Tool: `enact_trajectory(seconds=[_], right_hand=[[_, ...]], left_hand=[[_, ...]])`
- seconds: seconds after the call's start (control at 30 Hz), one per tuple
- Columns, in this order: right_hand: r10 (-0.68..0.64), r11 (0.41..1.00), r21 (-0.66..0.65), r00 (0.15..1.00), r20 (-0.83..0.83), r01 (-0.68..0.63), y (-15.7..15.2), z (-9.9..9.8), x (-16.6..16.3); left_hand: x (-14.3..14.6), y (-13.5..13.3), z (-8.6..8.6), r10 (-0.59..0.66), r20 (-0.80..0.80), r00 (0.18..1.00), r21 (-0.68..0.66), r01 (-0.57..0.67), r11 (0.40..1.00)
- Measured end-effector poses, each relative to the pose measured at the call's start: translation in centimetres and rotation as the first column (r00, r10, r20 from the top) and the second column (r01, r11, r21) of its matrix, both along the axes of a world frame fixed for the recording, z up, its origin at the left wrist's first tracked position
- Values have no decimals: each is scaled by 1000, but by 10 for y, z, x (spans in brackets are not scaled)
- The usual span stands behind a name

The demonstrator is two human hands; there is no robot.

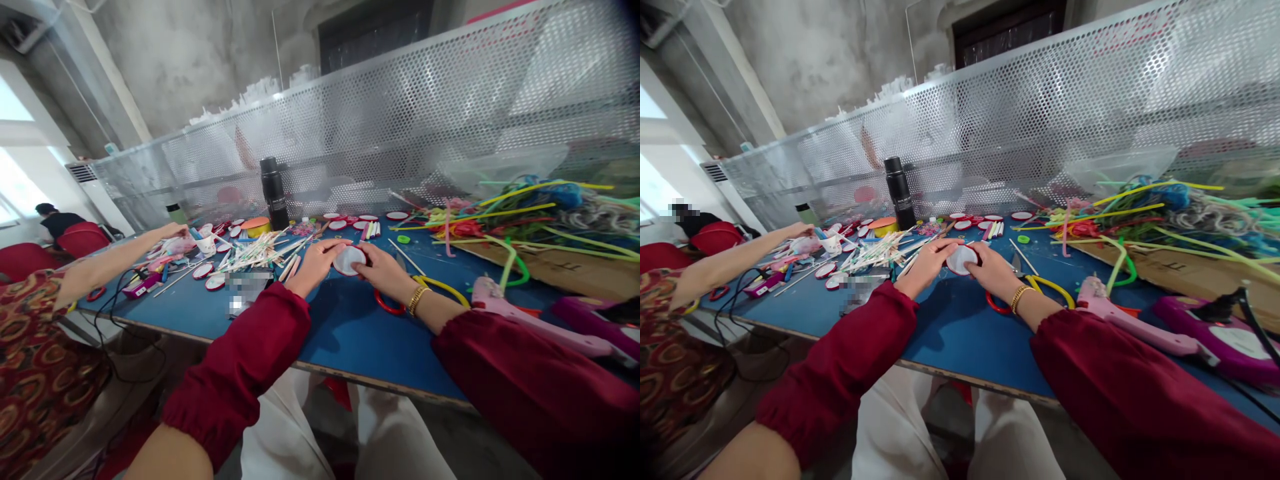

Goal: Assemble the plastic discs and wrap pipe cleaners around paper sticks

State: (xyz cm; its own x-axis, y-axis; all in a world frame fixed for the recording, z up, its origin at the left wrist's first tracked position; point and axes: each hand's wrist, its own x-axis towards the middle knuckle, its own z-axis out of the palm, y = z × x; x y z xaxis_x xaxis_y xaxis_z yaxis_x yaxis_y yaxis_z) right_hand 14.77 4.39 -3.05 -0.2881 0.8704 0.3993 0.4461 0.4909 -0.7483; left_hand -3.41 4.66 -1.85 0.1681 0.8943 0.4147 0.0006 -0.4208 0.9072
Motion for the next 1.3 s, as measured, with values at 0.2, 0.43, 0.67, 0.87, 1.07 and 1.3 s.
enact_trajectory(seconds=[0.2, 0.43, 0.67, 0.87, 1.07, 1.3], right_hand=[[-57, 998, 33, 998, 22, 56, -1, 2, 1], [7, 997, -76, 993, -116, -16, 1, -1, -1], [5, 993, -118, 991, -131, -20, 2, -2, -2], [24, 994, -104, 992, -122, -37, 0, -3, -3], [26, 995, -88, 994, -109, -36, -1, -3, -2], [23, 996, -89, 996, -81, -31, -5, 1, -4]], left_hand=[[0, -6, 4, -100, 98, 990, -249, 122, 961], [-2, -7, 4, -116, 233, 966, -302, 185, 935], [-1, -11, 7, -111, 228, 967, -297, 177, 938], [-2, -7, 4, -143, 241, 960, -290, 212, 933], [-4, -4, 2, -133, 214, 968, -302, 195, 933], [-5, -2, -2, -131, 192, 973, -267, 180, 947]])
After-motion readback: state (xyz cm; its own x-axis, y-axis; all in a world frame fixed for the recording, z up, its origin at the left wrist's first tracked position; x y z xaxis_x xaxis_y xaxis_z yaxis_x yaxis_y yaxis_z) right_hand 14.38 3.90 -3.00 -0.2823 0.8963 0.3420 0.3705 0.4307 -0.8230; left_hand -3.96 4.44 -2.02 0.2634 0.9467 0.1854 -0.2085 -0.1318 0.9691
